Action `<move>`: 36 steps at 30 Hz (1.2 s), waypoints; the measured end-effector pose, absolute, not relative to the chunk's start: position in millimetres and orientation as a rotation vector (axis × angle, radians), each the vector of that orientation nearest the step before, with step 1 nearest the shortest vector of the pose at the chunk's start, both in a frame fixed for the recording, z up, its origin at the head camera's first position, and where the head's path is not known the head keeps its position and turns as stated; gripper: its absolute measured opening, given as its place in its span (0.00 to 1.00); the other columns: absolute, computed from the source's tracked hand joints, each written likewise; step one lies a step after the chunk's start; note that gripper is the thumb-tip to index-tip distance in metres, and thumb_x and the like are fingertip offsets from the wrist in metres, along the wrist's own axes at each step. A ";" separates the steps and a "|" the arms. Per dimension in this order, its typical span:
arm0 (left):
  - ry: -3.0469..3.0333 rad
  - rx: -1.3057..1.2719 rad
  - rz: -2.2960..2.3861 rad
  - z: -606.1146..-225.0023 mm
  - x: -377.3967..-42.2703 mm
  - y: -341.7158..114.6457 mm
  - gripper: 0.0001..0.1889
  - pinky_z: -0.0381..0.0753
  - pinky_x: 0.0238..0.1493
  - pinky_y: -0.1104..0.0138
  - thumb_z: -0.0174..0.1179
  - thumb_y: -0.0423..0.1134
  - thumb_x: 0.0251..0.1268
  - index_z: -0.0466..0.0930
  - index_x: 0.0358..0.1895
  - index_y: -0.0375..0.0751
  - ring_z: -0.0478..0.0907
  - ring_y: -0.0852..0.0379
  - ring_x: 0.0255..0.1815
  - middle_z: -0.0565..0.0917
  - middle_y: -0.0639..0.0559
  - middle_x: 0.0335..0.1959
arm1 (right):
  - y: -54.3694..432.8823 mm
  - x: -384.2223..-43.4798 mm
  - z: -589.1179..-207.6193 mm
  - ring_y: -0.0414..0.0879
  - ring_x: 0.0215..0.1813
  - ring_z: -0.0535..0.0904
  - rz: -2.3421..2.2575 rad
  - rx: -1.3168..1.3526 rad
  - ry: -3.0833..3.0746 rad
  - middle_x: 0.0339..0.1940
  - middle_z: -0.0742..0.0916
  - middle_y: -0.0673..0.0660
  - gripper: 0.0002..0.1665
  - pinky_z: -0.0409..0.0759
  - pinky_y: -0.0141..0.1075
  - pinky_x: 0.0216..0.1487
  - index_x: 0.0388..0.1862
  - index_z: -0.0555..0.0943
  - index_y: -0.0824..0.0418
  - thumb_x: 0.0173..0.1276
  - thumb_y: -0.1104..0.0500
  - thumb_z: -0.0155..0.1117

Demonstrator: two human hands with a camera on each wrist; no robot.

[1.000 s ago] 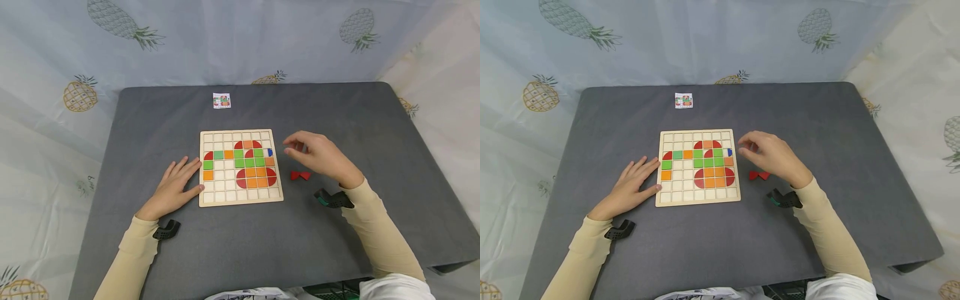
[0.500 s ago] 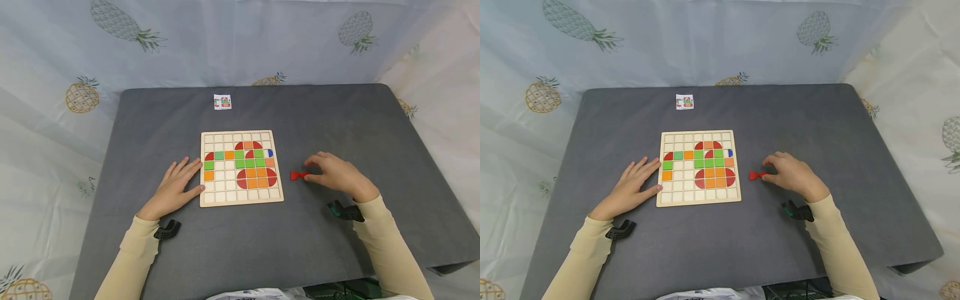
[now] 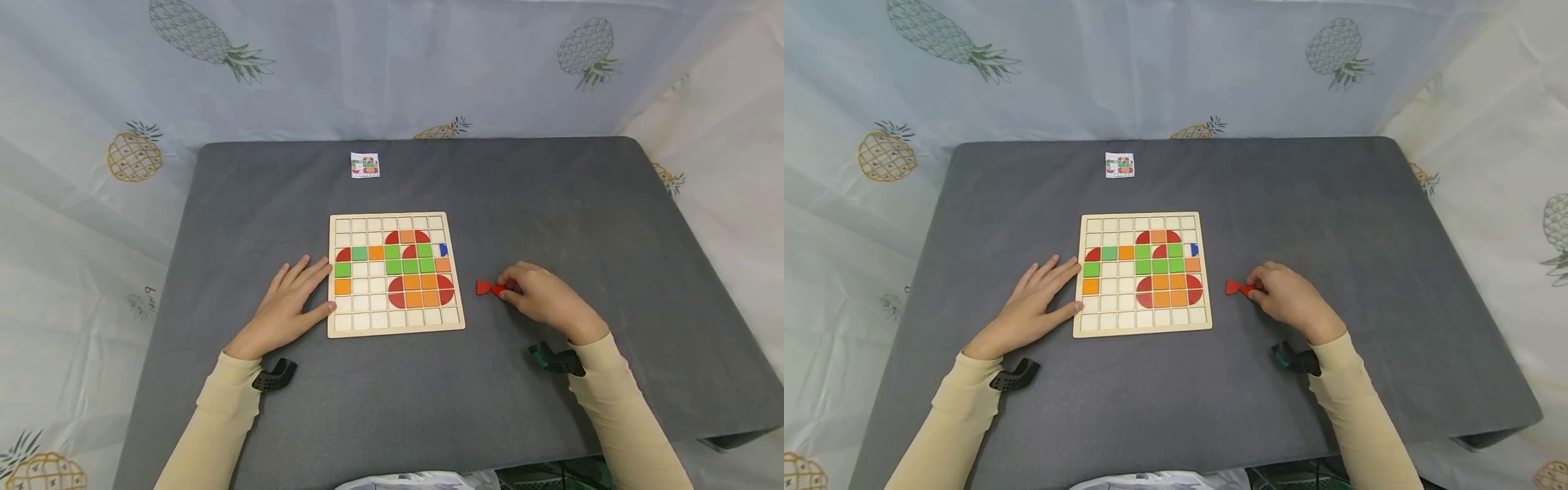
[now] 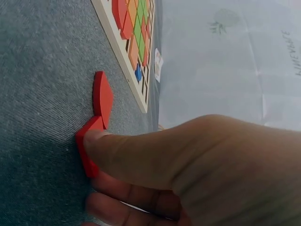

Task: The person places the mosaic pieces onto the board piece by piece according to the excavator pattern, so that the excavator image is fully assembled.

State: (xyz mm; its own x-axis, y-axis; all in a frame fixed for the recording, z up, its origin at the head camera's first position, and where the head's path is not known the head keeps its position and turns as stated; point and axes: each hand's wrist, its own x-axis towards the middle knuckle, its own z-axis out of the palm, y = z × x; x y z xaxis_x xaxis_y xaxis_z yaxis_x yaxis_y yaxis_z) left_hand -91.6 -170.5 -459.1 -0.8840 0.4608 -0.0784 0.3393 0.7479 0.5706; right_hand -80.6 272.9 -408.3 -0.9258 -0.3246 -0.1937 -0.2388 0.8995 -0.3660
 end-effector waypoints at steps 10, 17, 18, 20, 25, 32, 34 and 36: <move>2.737 0.630 0.824 -458.1 -91.1 -170.1 0.40 0.31 0.83 0.47 0.60 0.55 0.72 0.54 0.82 0.52 0.41 0.45 0.86 0.55 0.52 0.84 | 269.9 -77.0 -409.1 0.44 0.33 0.75 -0.567 -0.415 2.783 0.35 0.85 0.56 0.08 0.76 0.40 0.37 0.45 0.80 0.64 0.70 0.65 0.67; 2.734 0.638 0.819 -458.1 -91.1 -169.5 0.40 0.31 0.83 0.47 0.60 0.55 0.72 0.55 0.82 0.51 0.41 0.45 0.86 0.55 0.51 0.84 | 264.9 -80.7 -401.8 0.45 0.38 0.74 -0.646 -0.564 2.833 0.42 0.84 0.56 0.13 0.77 0.38 0.39 0.55 0.81 0.65 0.74 0.68 0.60; 2.734 0.637 0.821 -458.2 -91.0 -169.6 0.40 0.31 0.83 0.47 0.60 0.55 0.72 0.55 0.82 0.51 0.41 0.45 0.86 0.55 0.51 0.84 | 261.0 -83.0 -398.5 0.45 0.37 0.74 -0.683 -0.560 2.828 0.41 0.85 0.56 0.12 0.77 0.36 0.38 0.54 0.81 0.64 0.74 0.68 0.60; 2.735 0.633 0.821 -458.4 -91.2 -170.0 0.40 0.31 0.83 0.47 0.60 0.55 0.72 0.55 0.82 0.51 0.41 0.45 0.86 0.55 0.51 0.84 | 250.6 -88.4 -392.1 0.45 0.37 0.77 -0.766 -0.542 2.798 0.43 0.87 0.57 0.10 0.79 0.35 0.37 0.52 0.79 0.62 0.75 0.67 0.59; 2.743 0.635 0.816 -458.8 -91.9 -171.7 0.40 0.31 0.83 0.47 0.60 0.56 0.72 0.54 0.82 0.52 0.41 0.45 0.86 0.55 0.51 0.84 | 216.6 -103.3 -376.2 0.46 0.32 0.80 -0.940 -0.607 2.676 0.47 0.88 0.58 0.09 0.78 0.34 0.33 0.53 0.74 0.57 0.77 0.64 0.57; 2.738 0.643 0.818 -458.4 -92.4 -172.7 0.40 0.31 0.83 0.47 0.60 0.55 0.73 0.54 0.82 0.51 0.41 0.45 0.86 0.55 0.51 0.84 | 169.2 -124.4 -362.7 0.46 0.47 0.75 -1.053 -0.879 2.630 0.47 0.82 0.51 0.06 0.78 0.40 0.48 0.47 0.79 0.56 0.74 0.62 0.63; 2.737 0.646 0.817 -458.1 -92.4 -172.6 0.40 0.31 0.83 0.47 0.60 0.55 0.73 0.54 0.82 0.51 0.41 0.45 0.86 0.55 0.51 0.84 | 158.6 -128.8 -362.8 0.45 0.46 0.76 -1.052 -0.884 2.600 0.44 0.83 0.49 0.05 0.78 0.38 0.47 0.46 0.80 0.55 0.73 0.61 0.65; 2.736 0.650 0.810 -458.0 -92.3 -172.5 0.40 0.31 0.83 0.47 0.59 0.55 0.73 0.54 0.82 0.51 0.41 0.45 0.86 0.55 0.51 0.84 | 149.0 -131.4 -364.7 0.42 0.42 0.78 -1.036 -0.877 2.543 0.40 0.86 0.48 0.05 0.79 0.36 0.45 0.45 0.82 0.55 0.72 0.60 0.66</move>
